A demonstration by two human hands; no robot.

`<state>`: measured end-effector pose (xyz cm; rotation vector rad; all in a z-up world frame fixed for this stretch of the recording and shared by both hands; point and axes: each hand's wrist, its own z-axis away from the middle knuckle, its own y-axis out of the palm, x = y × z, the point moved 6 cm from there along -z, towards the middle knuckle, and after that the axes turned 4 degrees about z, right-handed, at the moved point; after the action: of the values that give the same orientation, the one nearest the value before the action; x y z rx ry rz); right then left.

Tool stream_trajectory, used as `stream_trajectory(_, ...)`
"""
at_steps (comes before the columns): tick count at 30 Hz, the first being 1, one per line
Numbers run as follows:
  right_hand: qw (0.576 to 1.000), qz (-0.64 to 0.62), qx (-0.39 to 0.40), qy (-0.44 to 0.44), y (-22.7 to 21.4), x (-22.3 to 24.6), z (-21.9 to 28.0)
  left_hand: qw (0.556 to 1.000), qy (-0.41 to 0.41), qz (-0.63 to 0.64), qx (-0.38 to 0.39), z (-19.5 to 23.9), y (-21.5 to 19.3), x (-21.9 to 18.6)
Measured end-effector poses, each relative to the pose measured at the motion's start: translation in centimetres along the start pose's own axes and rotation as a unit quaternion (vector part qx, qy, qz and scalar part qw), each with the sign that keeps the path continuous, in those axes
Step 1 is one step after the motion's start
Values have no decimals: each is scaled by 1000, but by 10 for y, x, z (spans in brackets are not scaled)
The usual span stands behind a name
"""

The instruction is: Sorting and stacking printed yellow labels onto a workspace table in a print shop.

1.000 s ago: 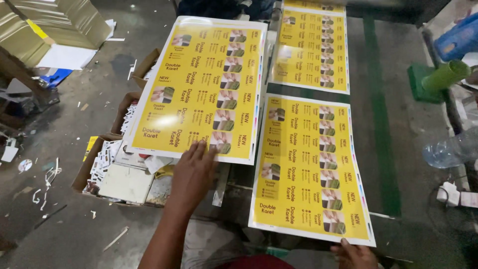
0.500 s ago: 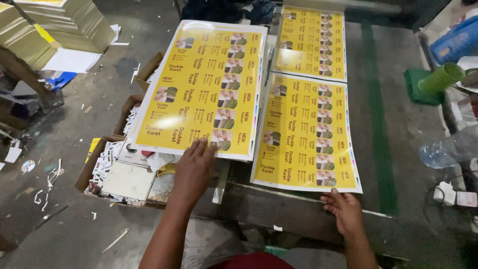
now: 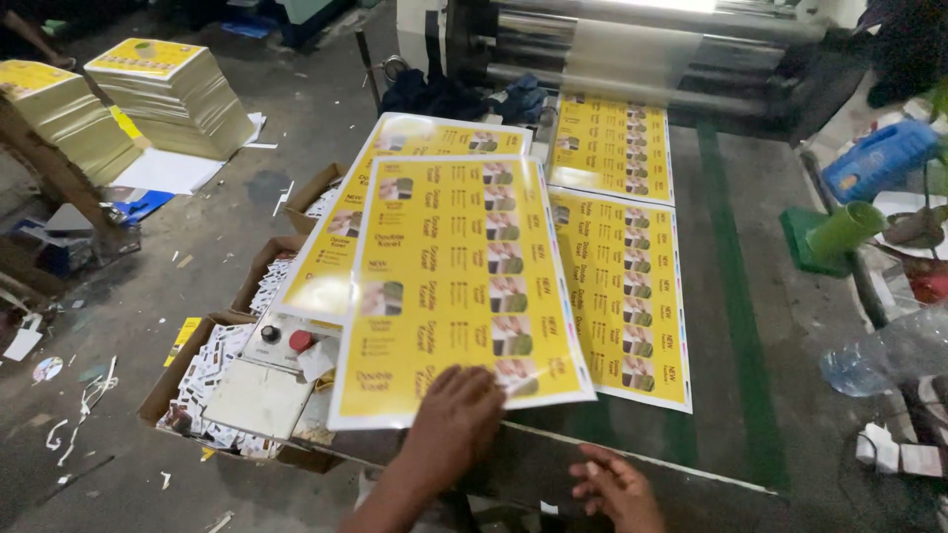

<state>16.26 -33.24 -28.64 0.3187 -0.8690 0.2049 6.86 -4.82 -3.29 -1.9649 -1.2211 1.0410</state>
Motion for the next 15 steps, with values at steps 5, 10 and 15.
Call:
stream_trajectory(5,988,-2,98,-119,72,53,47,997,70,39,0,11,32,-46)
stream_trajectory(10,988,-70,-50,-132,41,71,49,979,80,140,125,9,33,-43)
stream_trajectory(15,981,-29,-75,-175,-96,8,-24,996,-20,-80,25,-12,7,48)
